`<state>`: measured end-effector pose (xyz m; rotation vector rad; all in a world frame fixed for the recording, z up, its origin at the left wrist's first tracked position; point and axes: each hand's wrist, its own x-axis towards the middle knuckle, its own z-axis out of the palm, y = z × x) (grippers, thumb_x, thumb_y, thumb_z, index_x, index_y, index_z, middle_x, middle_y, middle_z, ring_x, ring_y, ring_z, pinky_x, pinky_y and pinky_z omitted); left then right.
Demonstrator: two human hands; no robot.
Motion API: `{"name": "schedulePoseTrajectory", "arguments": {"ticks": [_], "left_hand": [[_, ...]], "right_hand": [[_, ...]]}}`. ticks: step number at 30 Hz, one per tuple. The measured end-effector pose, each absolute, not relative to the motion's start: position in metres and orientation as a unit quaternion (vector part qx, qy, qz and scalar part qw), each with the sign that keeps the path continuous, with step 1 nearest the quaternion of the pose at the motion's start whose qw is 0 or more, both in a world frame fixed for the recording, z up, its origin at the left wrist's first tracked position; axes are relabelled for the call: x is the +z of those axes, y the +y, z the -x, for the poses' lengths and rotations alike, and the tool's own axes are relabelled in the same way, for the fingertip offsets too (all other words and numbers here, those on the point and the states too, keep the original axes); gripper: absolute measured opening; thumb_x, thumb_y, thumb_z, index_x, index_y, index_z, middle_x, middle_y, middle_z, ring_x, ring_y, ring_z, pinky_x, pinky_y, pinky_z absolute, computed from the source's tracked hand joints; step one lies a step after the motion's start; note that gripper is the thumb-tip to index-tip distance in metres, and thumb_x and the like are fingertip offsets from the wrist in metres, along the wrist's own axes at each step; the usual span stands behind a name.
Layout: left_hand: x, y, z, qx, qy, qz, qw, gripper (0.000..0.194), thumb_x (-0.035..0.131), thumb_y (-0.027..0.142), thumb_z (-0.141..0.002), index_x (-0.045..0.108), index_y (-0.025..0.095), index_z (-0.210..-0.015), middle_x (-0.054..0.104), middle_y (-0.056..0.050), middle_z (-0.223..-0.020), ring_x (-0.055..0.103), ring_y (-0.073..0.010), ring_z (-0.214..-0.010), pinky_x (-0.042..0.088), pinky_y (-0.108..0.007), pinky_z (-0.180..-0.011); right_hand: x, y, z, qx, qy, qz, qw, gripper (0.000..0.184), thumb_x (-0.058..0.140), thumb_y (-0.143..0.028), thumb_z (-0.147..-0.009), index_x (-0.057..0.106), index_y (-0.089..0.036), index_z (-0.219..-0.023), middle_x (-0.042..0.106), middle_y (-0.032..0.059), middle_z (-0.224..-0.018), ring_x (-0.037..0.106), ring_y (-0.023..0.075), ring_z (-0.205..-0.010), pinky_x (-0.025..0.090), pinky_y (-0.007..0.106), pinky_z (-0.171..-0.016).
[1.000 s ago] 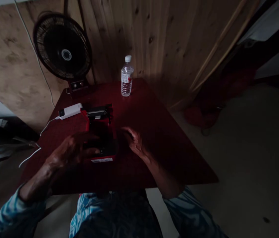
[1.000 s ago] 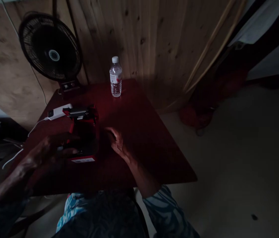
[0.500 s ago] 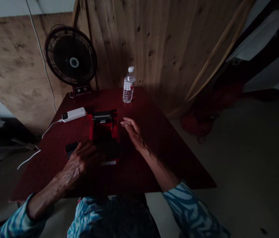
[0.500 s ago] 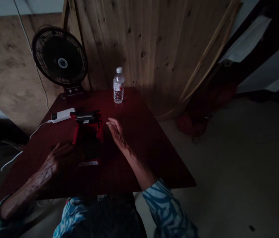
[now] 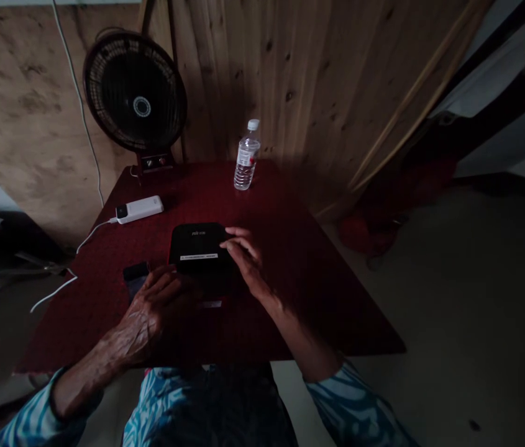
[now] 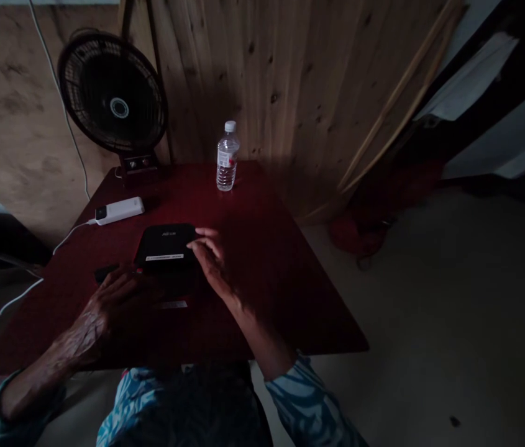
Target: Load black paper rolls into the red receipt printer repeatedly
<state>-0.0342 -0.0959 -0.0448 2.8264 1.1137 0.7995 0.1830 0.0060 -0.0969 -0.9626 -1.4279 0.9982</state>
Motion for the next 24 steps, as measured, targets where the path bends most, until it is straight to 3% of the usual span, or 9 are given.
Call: {"name": "schedulePoseTrajectory", "arguments": {"ticks": [2, 7, 10, 13, 19, 24], "left_hand": [[-0.045, -0.095, 0.037, 0.267, 0.354, -0.896, 0.029, 0.030, 0.048, 0.019, -0.102, 0.067, 0.022, -0.125, 0.073, -0.008, -0.109, 0.065, -0.0220, -0.103, 0.042, -0.042, -0.104], [-0.045, -0.074, 0.049, 0.419, 0.523, -0.718, 0.188, 0.024, 0.054, 0.035, -0.100, 0.069, 0.023, -0.115, 0.073, -0.006, -0.107, 0.068, -0.0218, -0.098, 0.054, -0.033, -0.081], [-0.047, -0.056, 0.050, 0.467, 0.591, -0.575, 0.319, 0.041, 0.066, 0.046, -0.091, 0.065, 0.025, -0.125, 0.070, -0.008, -0.126, 0.066, -0.0284, -0.114, 0.055, -0.038, -0.092], [-0.052, -0.046, 0.044, 0.465, 0.562, -0.536, 0.425, 0.054, 0.070, 0.046, -0.087, 0.060, 0.026, -0.137, 0.062, -0.008, -0.144, 0.055, -0.0334, -0.134, 0.049, -0.042, -0.108], [-0.062, -0.049, 0.039, 0.477, 0.543, -0.528, 0.446, 0.062, 0.067, 0.039, -0.090, 0.050, 0.026, -0.148, 0.050, -0.006, -0.157, 0.040, -0.0325, -0.148, 0.035, -0.045, -0.121], [-0.064, -0.055, 0.039, 0.470, 0.536, -0.528, 0.462, 0.062, 0.062, 0.041, -0.094, 0.046, 0.028, -0.152, 0.045, -0.005, -0.160, 0.035, -0.0308, -0.151, 0.033, -0.044, -0.122]], "right_hand": [[-0.105, -0.002, -0.179, 0.443, -0.564, 0.405, 0.567, 0.024, 0.066, -0.051, -0.086, 0.074, -0.030, -0.096, 0.063, 0.0020, -0.131, 0.056, 0.0247, -0.128, 0.039, 0.046, -0.114], [-0.112, -0.005, -0.168, 0.505, -0.494, 0.412, 0.575, 0.034, 0.064, -0.046, -0.087, 0.067, -0.032, -0.117, 0.067, 0.0029, -0.130, 0.059, 0.0265, -0.125, 0.045, 0.049, -0.108], [-0.112, -0.004, -0.168, 0.499, -0.504, 0.430, 0.558, 0.035, 0.062, -0.046, -0.088, 0.065, -0.032, -0.120, 0.067, 0.0038, -0.132, 0.060, 0.0269, -0.124, 0.049, 0.049, -0.104], [-0.114, -0.004, -0.171, 0.481, -0.532, 0.438, 0.542, 0.037, 0.057, -0.048, -0.091, 0.063, -0.033, -0.124, 0.065, 0.0042, -0.136, 0.060, 0.0264, -0.124, 0.051, 0.047, -0.101], [-0.116, -0.005, -0.172, 0.470, -0.562, 0.432, 0.526, 0.043, 0.052, -0.052, -0.094, 0.057, -0.035, -0.133, 0.063, 0.0024, -0.140, 0.058, 0.0268, -0.127, 0.051, 0.048, -0.103], [-0.118, -0.009, -0.171, 0.486, -0.529, 0.440, 0.539, 0.042, 0.055, -0.047, -0.093, 0.057, -0.034, -0.133, 0.060, 0.0016, -0.143, 0.056, 0.0264, -0.131, 0.044, 0.049, -0.112]]}}
